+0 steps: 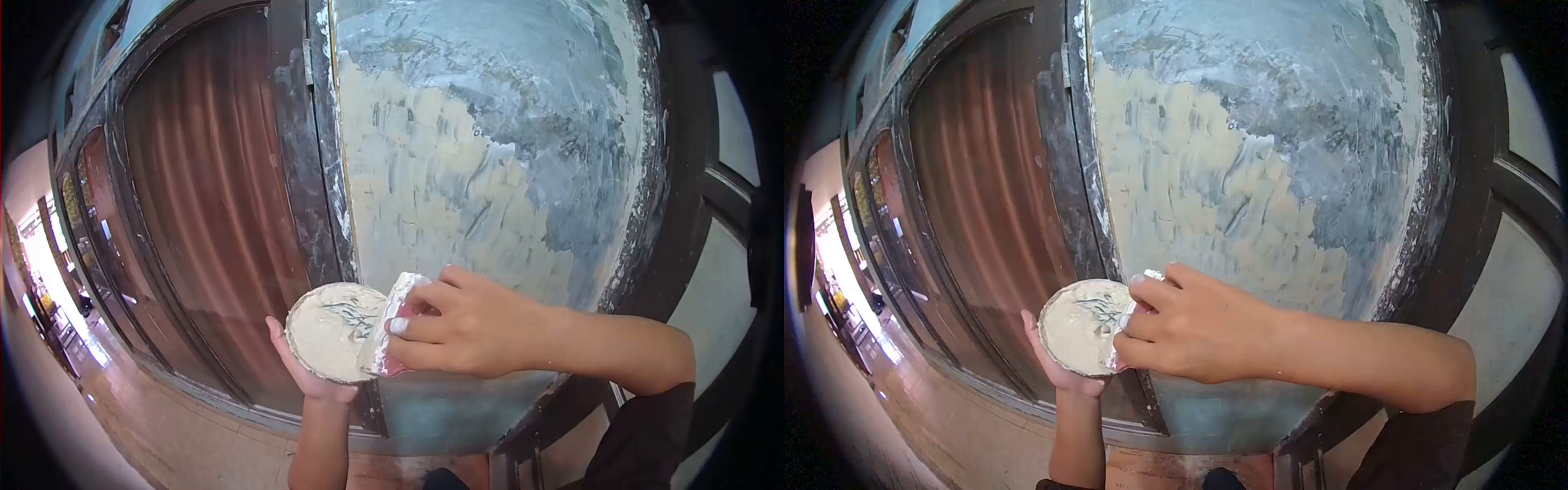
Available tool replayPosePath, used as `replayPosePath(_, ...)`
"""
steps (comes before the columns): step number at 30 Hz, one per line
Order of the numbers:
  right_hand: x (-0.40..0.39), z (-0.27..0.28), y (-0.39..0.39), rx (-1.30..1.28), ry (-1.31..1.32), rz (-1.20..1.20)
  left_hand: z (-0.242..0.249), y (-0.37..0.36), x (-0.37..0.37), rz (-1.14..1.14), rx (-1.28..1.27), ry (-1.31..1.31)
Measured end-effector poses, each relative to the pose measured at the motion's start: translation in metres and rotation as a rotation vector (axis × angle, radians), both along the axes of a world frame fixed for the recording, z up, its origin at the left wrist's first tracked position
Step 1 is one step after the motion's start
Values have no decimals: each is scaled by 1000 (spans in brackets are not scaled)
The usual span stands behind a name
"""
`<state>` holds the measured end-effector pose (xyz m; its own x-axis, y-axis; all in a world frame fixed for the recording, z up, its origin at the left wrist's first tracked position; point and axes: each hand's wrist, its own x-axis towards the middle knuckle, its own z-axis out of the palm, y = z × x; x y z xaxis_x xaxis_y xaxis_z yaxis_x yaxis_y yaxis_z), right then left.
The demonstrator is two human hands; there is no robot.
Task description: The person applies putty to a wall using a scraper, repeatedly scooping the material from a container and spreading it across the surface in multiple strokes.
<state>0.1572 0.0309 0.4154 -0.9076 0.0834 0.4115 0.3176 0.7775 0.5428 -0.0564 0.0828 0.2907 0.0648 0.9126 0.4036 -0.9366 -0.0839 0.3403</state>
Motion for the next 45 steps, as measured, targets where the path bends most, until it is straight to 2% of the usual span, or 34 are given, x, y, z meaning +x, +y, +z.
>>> replayPosePath(9, -4, -4, 1, 39, 3, -65, -6, 1, 3, -4, -16, -3)
replayPosePath(12, -5, -3, 2, 112, 73, -60, -5, -1, 4, -42, 41, -23)
replayPosePath(18, 7, 18, 8, 210, 145, -178, -15, 8, 4, -47, -8, -46)
replayPosePath(22, 31, 55, 31, 108, 417, -179, -15, 12, 2, -54, -10, -48)
replayPosePath(24, 44, 78, 37, -149, 688, -146, -18, 12, 1, -55, -8, -52)
replayPosePath(28, 79, 137, 47, -234, 997, -449, -19, 15, -3, -57, -7, -53)
replayPosePath(29, 94, 149, 58, -232, 999, -449, -18, 16, -4, -58, -7, -52)
replayPosePath(31, 120, 163, 84, 14, 900, -515, -16, 19, -5, -60, -12, -44)
replayPosePath(34, 137, 174, 104, -27, 850, -650, -16, 21, -7, -58, -12, -35)
replayPosePath(38, 154, 186, 124, -106, 813, -552, -13, 23, -11, -30, -14, -13)
replayPosePath(41, 147, 188, 113, -191, 782, -645, -18, 22, -16, -19, -32, 7)
replayPosePath(45, 146, 172, 117, -46, 747, -636, -19, 24, -11, -27, -61, 15)
